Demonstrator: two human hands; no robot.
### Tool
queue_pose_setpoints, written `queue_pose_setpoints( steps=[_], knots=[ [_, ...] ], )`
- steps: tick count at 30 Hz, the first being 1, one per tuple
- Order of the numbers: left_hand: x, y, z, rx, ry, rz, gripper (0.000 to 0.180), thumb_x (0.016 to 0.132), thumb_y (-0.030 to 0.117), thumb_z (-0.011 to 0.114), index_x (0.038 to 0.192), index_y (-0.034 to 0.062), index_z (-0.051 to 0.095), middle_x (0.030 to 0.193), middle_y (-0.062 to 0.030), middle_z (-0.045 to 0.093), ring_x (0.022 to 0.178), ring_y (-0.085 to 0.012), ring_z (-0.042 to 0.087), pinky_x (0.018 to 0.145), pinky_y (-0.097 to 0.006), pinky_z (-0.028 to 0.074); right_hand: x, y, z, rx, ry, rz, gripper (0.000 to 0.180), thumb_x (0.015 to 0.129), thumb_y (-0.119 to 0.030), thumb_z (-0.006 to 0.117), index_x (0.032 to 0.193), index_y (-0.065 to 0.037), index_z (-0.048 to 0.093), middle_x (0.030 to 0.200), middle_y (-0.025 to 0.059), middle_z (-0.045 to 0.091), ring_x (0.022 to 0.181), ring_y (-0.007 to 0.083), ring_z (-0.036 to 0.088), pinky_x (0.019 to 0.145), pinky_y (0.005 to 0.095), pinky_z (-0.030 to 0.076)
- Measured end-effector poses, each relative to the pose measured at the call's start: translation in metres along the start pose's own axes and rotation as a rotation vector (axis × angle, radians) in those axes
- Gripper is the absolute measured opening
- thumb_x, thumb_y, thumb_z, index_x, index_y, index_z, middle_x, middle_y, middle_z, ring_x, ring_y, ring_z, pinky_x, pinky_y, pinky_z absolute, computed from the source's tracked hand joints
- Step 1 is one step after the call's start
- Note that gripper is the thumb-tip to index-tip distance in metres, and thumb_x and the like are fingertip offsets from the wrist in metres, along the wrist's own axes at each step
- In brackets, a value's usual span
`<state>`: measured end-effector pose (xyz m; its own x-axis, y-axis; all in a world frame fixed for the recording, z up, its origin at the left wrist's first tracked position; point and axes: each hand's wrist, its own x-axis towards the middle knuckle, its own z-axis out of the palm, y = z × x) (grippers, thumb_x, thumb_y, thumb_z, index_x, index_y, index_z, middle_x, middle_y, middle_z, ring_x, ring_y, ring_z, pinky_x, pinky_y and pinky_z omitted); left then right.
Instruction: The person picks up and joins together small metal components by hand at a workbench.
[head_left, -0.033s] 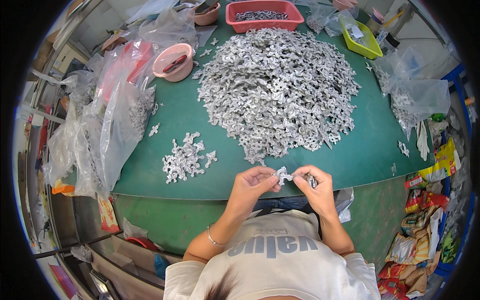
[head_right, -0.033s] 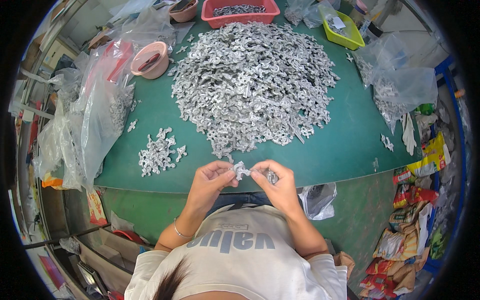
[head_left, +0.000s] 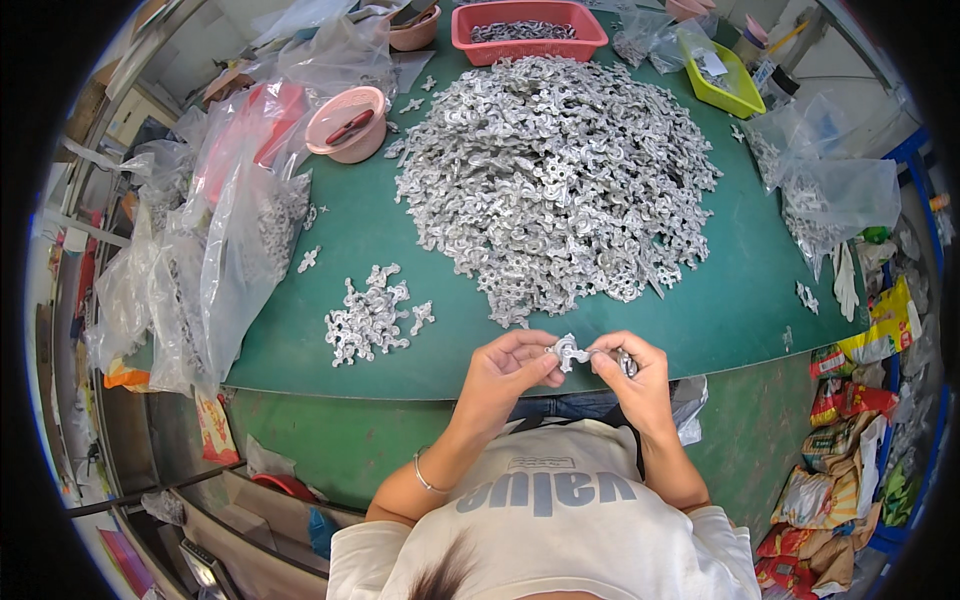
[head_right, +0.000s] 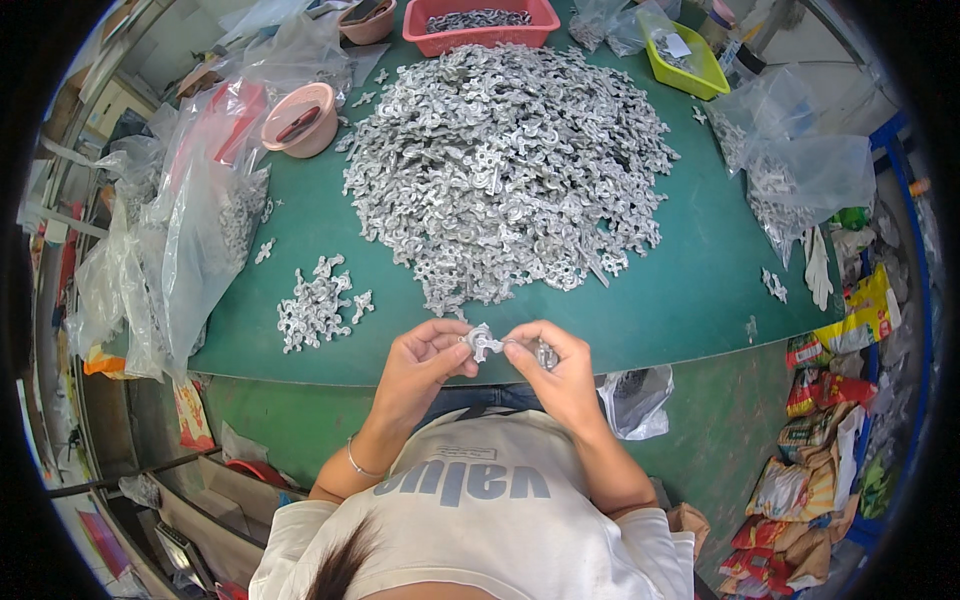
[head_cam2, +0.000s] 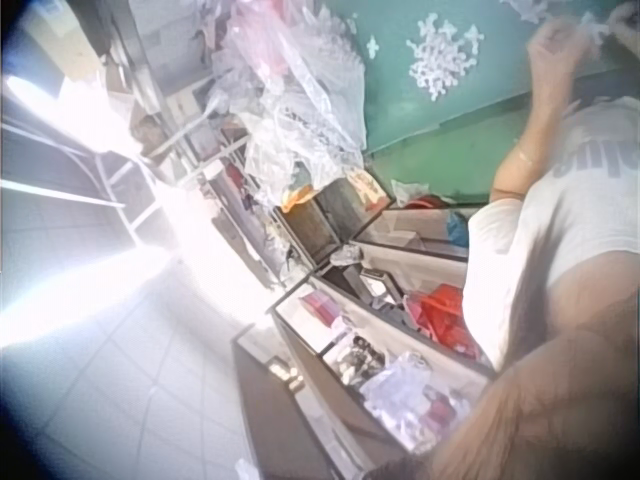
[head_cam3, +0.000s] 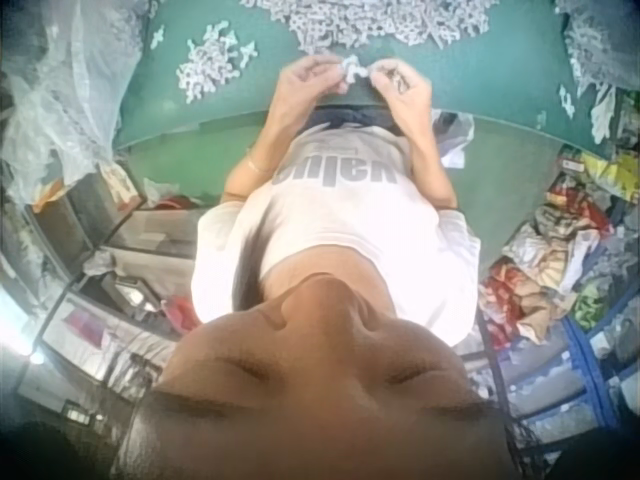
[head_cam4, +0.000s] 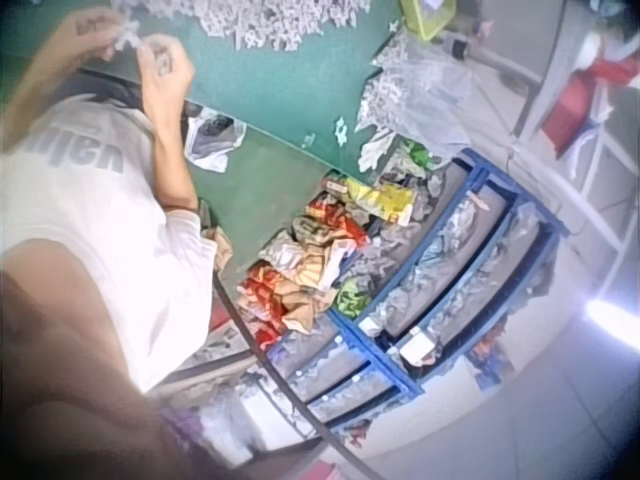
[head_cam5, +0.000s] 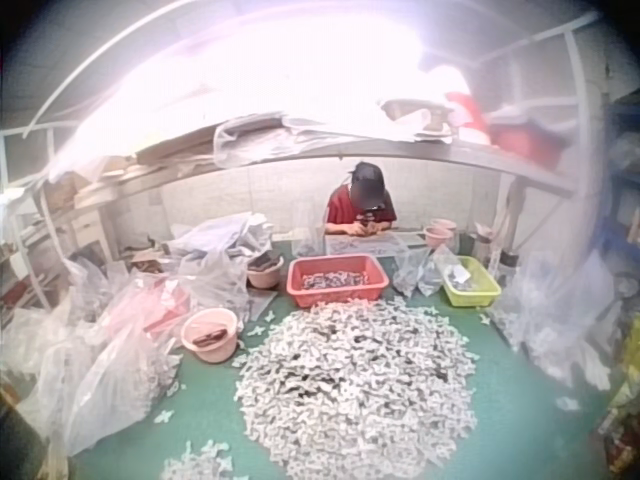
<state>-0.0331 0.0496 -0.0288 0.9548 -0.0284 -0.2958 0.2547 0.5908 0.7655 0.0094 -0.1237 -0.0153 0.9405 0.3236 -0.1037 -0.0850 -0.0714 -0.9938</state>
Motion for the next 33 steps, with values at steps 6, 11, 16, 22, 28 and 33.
queue_pose_setpoints(
  steps=[6,11,16,22,28,33],
  knots=[
    [-0.010,0.017,0.016,0.068,-0.040,0.084,0.022,0.080,-0.003,0.055,0.100,-0.0085,0.054,0.080,-0.0134,0.061,0.068,-0.0159,0.060,0.065,-0.025,0.050,-0.012,-0.016,-0.001,0.031,0.005,-0.067,0.008,0.077,-0.005,0.062,0.080,0.001,0.057,0.073,0.0042,0.059,0.063,0.0065,0.048,0.057,0.0206,0.038],
    [-0.016,0.024,0.023,0.117,-0.066,0.172,0.019,0.079,-0.006,0.054,0.098,-0.0091,0.055,0.083,-0.0160,0.062,0.070,-0.0170,0.061,0.066,-0.026,0.051,-0.014,-0.020,0.001,-0.031,0.010,-0.277,0.010,0.073,-0.002,0.064,0.080,0.001,0.058,0.075,0.0081,0.060,0.062,0.0097,0.051,0.056,0.0216,0.039],
    [-0.018,0.026,0.025,0.111,-0.075,0.178,0.019,0.080,-0.006,0.053,0.098,-0.0093,0.055,0.083,-0.0159,0.062,0.070,-0.0170,0.061,0.066,-0.026,0.051,-0.017,-0.025,0.002,-0.025,0.016,-0.346,0.012,0.071,0.000,0.066,0.080,0.002,0.057,0.076,0.0110,0.060,0.063,0.0127,0.053,0.057,0.0229,0.041],
    [-0.018,0.025,0.023,0.087,-0.103,0.168,0.019,0.080,-0.005,0.052,0.098,-0.0091,0.055,0.084,-0.0161,0.062,0.071,-0.0172,0.061,0.067,-0.027,0.051,-0.019,-0.027,0.001,-0.041,0.005,-0.359,0.013,0.071,0.001,0.066,0.079,0.003,0.057,0.076,0.0117,0.060,0.064,0.0142,0.054,0.057,0.0236,0.042],
    [-0.014,0.022,0.016,0.109,-0.087,0.151,0.018,0.082,-0.002,0.053,0.099,-0.0087,0.053,0.088,-0.0141,0.061,0.074,-0.0160,0.060,0.067,-0.027,0.051,-0.013,-0.019,0.006,-0.057,0.042,-0.326,0.012,0.071,0.001,0.065,0.080,0.002,0.058,0.071,0.0083,0.058,0.062,0.0110,0.052,0.056,0.0221,0.040],
    [-0.005,0.014,-0.025,0.249,0.073,0.166,0.014,0.083,0.002,0.053,0.094,-0.0061,0.055,0.084,-0.0105,0.061,0.069,-0.0130,0.058,0.063,-0.023,0.049,0.001,0.009,0.015,-0.157,-0.043,-0.085,0.010,0.075,-0.004,0.064,0.083,-0.001,0.060,0.062,0.0000,0.051,0.059,0.0054,0.044,0.053,0.0215,0.038]
  ],
)
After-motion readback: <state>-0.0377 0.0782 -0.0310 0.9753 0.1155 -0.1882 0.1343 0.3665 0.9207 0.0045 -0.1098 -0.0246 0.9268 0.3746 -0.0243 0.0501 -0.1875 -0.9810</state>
